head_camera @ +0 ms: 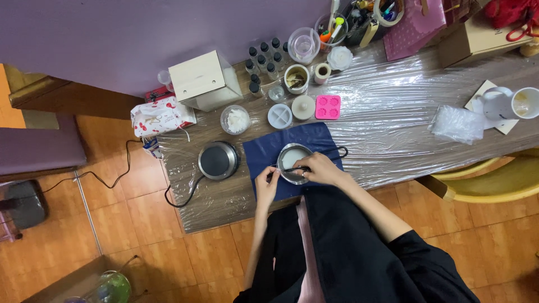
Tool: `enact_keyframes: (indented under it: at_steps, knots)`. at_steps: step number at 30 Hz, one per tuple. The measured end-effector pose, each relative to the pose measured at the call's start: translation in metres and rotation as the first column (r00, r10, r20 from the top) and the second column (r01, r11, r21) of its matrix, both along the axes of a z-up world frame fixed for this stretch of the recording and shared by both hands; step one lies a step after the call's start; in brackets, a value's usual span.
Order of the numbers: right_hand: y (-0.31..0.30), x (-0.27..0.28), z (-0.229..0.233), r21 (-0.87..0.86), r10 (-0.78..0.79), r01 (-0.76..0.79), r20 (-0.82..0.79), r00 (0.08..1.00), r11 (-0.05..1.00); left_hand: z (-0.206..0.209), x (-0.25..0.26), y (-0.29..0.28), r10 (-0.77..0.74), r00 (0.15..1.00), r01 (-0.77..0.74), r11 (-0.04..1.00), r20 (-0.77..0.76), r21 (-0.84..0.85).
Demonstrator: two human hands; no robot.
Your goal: Melting wax flakes in a small pot on an electric heater while stirring
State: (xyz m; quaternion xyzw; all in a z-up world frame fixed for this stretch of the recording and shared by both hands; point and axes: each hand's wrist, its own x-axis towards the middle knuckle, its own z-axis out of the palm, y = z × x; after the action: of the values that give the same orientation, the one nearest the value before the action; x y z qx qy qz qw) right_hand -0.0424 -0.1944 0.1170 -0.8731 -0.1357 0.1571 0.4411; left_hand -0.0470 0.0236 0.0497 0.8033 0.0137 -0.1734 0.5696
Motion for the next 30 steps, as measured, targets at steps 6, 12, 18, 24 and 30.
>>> enact_keyframes:
  at_steps: [6, 12, 18, 24, 30]
  knots:
    - [-0.017, -0.002, 0.01, 0.177, -0.108, 0.118, -0.062, 0.992, 0.977, 0.002, -0.001, 0.009, 0.101, 0.995, -0.101, 0.995, 0.014, 0.016]
    - [-0.032, -0.019, -0.033, 0.724, -0.122, 0.543, -0.548, 0.827, 0.425, -0.003, -0.011, 0.004, 0.108, 0.994, -0.107, 0.994, 0.027, -0.02]
    - [-0.013, -0.028, -0.029, 0.469, -0.325, 0.439, -0.307, 0.895, 0.766, -0.004, -0.026, 0.0, 0.052, 0.997, -0.052, 0.999, 0.057, -0.001]
    - [0.007, -0.032, -0.028, 0.164, -0.252, 0.239, 0.063, 0.966, 0.957, -0.004, -0.034, 0.009, 0.073, 0.997, -0.073, 0.997, 0.012, 0.021]
    - [0.011, -0.037, -0.109, -0.173, -0.061, 0.119, 0.306, 0.95, 0.978, 0.013, -0.035, -0.011, -0.197, 0.976, 0.215, 0.913, -0.088, 0.348]
